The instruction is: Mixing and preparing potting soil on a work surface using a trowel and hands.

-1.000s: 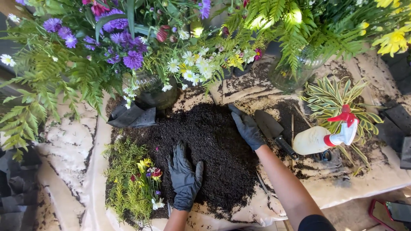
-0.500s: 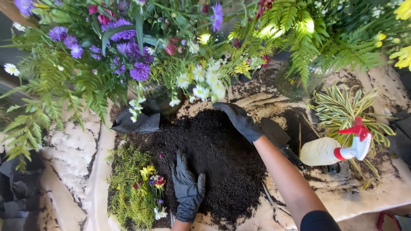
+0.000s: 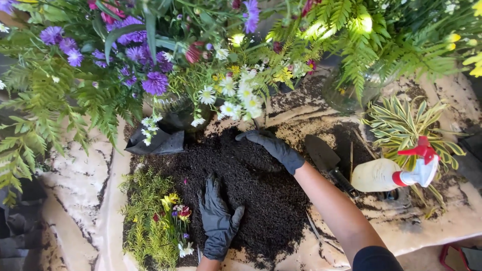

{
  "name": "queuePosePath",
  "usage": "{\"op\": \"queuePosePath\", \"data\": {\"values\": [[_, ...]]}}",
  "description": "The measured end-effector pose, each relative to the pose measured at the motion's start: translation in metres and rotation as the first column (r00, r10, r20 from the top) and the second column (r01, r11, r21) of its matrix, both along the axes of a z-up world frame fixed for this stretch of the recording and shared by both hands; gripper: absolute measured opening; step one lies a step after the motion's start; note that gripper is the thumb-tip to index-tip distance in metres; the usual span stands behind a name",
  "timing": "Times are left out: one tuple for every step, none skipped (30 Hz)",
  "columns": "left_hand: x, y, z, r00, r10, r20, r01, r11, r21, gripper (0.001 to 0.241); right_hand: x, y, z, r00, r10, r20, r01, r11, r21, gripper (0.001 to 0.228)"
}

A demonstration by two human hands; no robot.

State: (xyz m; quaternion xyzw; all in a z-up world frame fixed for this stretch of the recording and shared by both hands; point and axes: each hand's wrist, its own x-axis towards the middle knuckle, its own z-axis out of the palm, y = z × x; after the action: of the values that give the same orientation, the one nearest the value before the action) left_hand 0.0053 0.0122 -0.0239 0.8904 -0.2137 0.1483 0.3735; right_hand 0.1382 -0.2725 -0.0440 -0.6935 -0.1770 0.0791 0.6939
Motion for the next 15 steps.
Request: {"op": "queuePosePath", "data": {"values": [[-0.001, 0.000, 0.001, 1.000, -0.003, 0.000, 0.003, 1.000, -0.015, 0.095, -0.007, -0.001, 0.002, 0.980, 0.045, 0.196, -0.050, 0.999, 0.021, 0.041], [-0.001, 0.000, 0.003, 1.000, -0.002, 0.003, 0.002, 1.000, -0.031, 0.094, -0.013, -0.003, 0.005, 0.918, 0.087, 0.386, -0.106, 0.994, 0.029, 0.042], [0.000, 0.000, 0.000, 1.000, -0.004, 0.004, 0.004, 0.999, -0.032, 0.094, -0.029, 0.005, 0.037, 0.918, 0.086, 0.388, -0.105, 0.994, 0.028, 0.042], [0.000, 0.000, -0.003, 1.000, -0.004, 0.003, 0.004, 0.999, -0.040, 0.096, -0.045, 0.013, 0.068, 0.967, 0.033, 0.252, -0.033, 0.999, -0.003, 0.042], [0.000, 0.001, -0.006, 1.000, -0.004, 0.002, 0.005, 0.999, -0.048, 0.097, -0.061, 0.021, 0.099, 0.993, -0.027, 0.114, 0.033, 0.998, -0.045, 0.043], [0.001, 0.002, 0.000, 1.000, -0.008, 0.003, 0.008, 0.999, -0.048, 0.097, -0.074, 0.023, 0.118, 0.993, -0.031, 0.115, 0.036, 0.998, -0.045, 0.043], [0.001, 0.003, 0.006, 0.999, -0.041, -0.022, 0.040, 0.997, -0.069, 0.104, -0.087, 0.026, 0.138, 0.994, -0.029, 0.101, 0.043, 0.990, -0.137, 0.049], [0.002, 0.005, 0.013, 0.996, -0.077, -0.048, 0.072, 0.993, -0.092, 0.111, -0.101, 0.028, 0.157, 0.996, -0.031, 0.085, 0.050, 0.972, -0.228, 0.059], [0.006, 0.005, 0.011, 0.996, -0.082, -0.048, 0.077, 0.993, -0.092, 0.111, -0.110, 0.025, 0.157, 0.996, -0.036, 0.085, 0.055, 0.972, -0.228, 0.059], [0.011, 0.005, 0.008, 0.990, -0.093, -0.105, 0.097, 0.994, 0.041, 0.132, -0.118, 0.022, 0.157, 1.000, 0.001, 0.005, 0.000, 0.964, -0.265, 0.085], [0.017, 0.006, 0.006, 0.982, -0.095, -0.163, 0.122, 0.978, 0.171, 0.154, -0.125, 0.019, 0.156, 0.997, 0.034, -0.076, -0.056, 0.953, -0.298, 0.122], [0.018, 0.002, 0.019, 0.982, -0.095, -0.163, 0.123, 0.977, 0.171, 0.154, -0.135, 0.019, 0.149, 0.997, 0.034, -0.076, -0.055, 0.953, -0.298, 0.122], [0.020, -0.001, 0.032, 0.980, -0.127, -0.152, 0.157, 0.964, 0.213, 0.146, -0.145, 0.019, 0.142, 0.995, 0.013, -0.102, -0.068, 0.823, -0.565, 0.139], [0.022, -0.005, 0.045, 0.977, -0.158, -0.142, 0.190, 0.948, 0.254, 0.137, -0.154, 0.018, 0.134, 0.993, -0.015, -0.120, -0.086, 0.619, -0.781, 0.156], [0.025, -0.007, 0.033, 0.977, -0.159, -0.143, 0.191, 0.948, 0.253, 0.137, -0.155, 0.015, 0.108, 0.993, -0.015, -0.121, -0.086, 0.618, -0.781, 0.156]]}}
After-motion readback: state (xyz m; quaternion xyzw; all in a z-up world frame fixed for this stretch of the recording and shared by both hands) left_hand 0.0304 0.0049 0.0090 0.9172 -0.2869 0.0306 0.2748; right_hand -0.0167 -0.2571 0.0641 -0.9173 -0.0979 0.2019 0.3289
